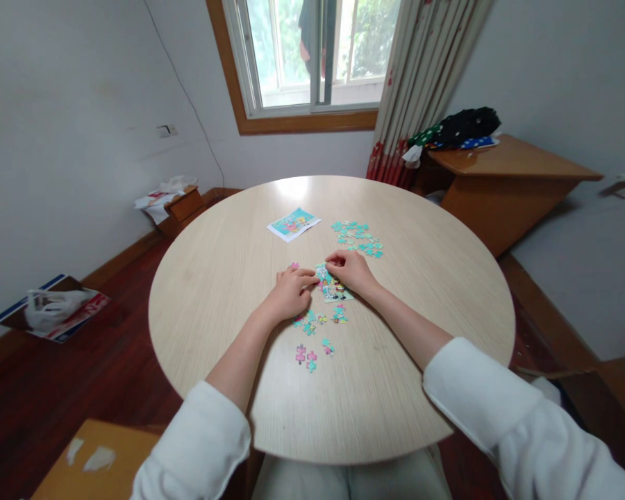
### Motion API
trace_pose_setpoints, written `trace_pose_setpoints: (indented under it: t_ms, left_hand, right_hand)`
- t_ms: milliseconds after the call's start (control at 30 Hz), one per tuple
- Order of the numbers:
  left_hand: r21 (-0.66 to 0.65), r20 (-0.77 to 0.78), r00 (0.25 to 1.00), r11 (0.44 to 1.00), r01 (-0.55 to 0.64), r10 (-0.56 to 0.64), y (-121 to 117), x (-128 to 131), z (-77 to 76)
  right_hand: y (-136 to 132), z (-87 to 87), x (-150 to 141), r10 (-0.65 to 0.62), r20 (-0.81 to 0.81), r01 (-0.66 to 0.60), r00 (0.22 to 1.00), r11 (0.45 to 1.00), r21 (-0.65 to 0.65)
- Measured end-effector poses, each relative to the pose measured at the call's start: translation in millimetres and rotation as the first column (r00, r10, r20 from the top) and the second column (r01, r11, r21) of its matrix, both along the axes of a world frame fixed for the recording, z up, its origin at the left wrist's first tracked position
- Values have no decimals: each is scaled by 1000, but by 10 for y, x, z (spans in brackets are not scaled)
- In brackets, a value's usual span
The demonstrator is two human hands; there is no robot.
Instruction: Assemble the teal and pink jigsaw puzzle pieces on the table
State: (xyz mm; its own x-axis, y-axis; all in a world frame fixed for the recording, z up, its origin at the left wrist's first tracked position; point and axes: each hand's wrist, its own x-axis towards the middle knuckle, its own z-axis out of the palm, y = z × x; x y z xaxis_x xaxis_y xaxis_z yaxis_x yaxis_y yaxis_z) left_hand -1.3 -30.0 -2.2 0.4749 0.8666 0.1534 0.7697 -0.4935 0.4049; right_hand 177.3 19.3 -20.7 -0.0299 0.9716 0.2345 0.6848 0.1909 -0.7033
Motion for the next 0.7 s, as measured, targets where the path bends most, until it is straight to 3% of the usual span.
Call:
trace_pose_setpoints:
  t_ms: [533, 600, 700]
  left_hand:
    - [3, 24, 1000, 1000, -4, 4, -3, -3, -1]
    - [1, 29, 1000, 1000, -1, 1, -10, -1, 0]
    - [18, 61, 998, 1000, -15, 14, -10, -3, -2]
  right_hand:
    - [6, -35, 1, 14, -2, -14, 1000, 1000, 9]
    - [23, -50, 0, 9, -67, -8, 998, 1000, 9]
    - [57, -44, 8, -27, -305, 35, 952, 999, 21]
